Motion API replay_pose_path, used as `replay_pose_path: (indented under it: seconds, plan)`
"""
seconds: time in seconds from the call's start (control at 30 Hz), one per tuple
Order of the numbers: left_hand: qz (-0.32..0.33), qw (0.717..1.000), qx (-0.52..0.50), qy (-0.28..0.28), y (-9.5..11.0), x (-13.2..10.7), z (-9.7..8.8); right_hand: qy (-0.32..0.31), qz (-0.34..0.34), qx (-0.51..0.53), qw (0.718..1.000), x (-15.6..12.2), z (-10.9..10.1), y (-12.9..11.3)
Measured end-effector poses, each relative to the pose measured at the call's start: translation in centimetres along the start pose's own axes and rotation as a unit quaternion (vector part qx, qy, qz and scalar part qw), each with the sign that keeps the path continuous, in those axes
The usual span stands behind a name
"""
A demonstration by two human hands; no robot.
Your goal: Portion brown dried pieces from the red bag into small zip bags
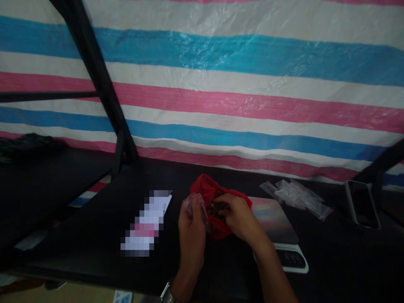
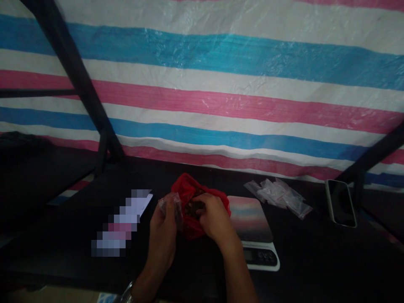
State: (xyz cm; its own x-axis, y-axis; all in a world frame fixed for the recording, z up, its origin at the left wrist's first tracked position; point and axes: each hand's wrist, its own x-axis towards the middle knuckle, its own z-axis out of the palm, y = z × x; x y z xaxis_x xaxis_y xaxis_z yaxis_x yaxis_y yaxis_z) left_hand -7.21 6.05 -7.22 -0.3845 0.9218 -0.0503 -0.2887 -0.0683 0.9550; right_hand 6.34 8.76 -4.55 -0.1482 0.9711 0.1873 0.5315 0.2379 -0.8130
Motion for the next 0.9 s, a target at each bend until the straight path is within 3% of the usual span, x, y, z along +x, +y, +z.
replay_pose_path:
  seconds: [0.2, 0.33, 0.43, 0.73, 0.9]
  plan:
    - [0.095, 0.988, 0.119, 0.002, 0.9, -0.1, -0.3, -0.003, 0.039, 0.107, 0.993, -0.3, -0.2, 0.7]
    - [0.177, 0.948, 0.265, -0.008, 0.6, 0.2, -1.1, 0.000, 0.035, 0.160, 0.987, -0.3, -1.8, 0.5]
    - [0.193, 0.922, 0.333, -0.046, 0.1, 0.4, -1.4, 0.007, 0.028, 0.173, 0.985, -0.6, -3.1, -0.4]
    - [0.270, 0.854, 0.401, -0.191, -0.9, 1.1, -1.3, 0.018, -0.111, 0.023, 0.993, -1.9, -3.6, -2.8]
    - [0.270, 0.874, 0.366, -0.174, -1.1, 0.5, -0.9, 0.005, -0.165, -0.030, 0.986, -2.4, -3.5, -3.9]
